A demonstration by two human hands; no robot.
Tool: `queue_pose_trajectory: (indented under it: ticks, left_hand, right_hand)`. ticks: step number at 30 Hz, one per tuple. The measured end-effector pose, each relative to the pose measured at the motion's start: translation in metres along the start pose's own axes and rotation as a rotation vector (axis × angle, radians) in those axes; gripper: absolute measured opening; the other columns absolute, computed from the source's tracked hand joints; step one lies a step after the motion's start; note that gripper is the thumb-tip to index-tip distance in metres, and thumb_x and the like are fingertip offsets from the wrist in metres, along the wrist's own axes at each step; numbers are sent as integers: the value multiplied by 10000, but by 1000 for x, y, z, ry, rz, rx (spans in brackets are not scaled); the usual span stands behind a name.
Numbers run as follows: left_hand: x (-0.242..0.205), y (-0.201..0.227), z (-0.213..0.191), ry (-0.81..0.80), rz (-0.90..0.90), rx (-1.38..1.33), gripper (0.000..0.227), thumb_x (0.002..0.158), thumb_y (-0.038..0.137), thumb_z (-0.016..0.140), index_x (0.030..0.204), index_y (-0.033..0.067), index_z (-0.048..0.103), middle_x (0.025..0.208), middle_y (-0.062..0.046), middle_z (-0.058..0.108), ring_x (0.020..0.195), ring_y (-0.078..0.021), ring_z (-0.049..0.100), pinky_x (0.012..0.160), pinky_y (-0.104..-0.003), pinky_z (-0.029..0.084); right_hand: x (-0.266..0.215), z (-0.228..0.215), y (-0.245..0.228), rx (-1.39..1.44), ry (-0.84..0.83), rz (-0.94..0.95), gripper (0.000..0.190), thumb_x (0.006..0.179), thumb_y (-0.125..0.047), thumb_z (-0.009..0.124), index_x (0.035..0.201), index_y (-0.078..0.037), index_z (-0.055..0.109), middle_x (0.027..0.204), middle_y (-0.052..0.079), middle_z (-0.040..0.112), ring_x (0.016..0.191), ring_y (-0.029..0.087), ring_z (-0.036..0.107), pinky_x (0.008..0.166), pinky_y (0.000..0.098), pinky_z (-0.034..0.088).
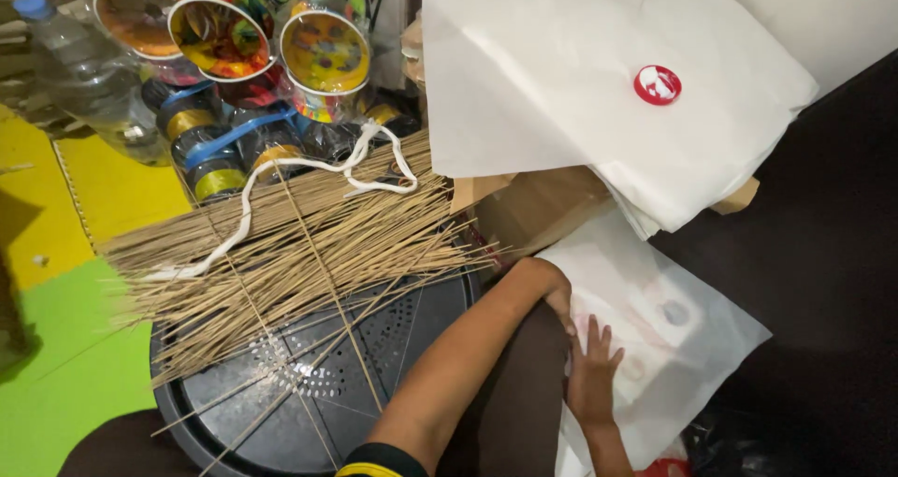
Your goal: Assembling a kite frame from bamboo sticks and string, then attaching a plastic covering
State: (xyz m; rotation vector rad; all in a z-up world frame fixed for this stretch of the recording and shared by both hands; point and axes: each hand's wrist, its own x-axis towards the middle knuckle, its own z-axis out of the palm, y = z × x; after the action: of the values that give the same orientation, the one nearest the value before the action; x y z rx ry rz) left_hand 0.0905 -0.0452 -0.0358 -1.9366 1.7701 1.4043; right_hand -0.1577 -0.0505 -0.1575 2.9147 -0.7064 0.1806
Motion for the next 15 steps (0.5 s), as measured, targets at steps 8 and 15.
queue_pose_trajectory:
  ticks: [8, 15]
  left_hand:
    - [10, -14, -1, -62, -99, -62, 898, 781, 707, 578, 1416, 72, 606, 1476, -88, 573, 1296, -284, 568, 1039, -433, 470]
    - [-25, 1, -3, 126, -67, -30, 847, 836, 693, 543, 1382, 53, 644, 1456, -135, 608, 1285, -292, 607, 965, -408, 505]
  right_hand:
    - [9, 8, -1, -68, 112, 15, 740, 824, -91, 548, 1542, -210, 417, 1650, 177, 333, 1496, 475, 349, 1066, 689, 378]
    - [16, 3, 4, 290, 248, 0, 813, 738, 92, 490, 1538, 20, 358, 1617, 322, 310, 1463, 563, 317, 1124, 747, 260]
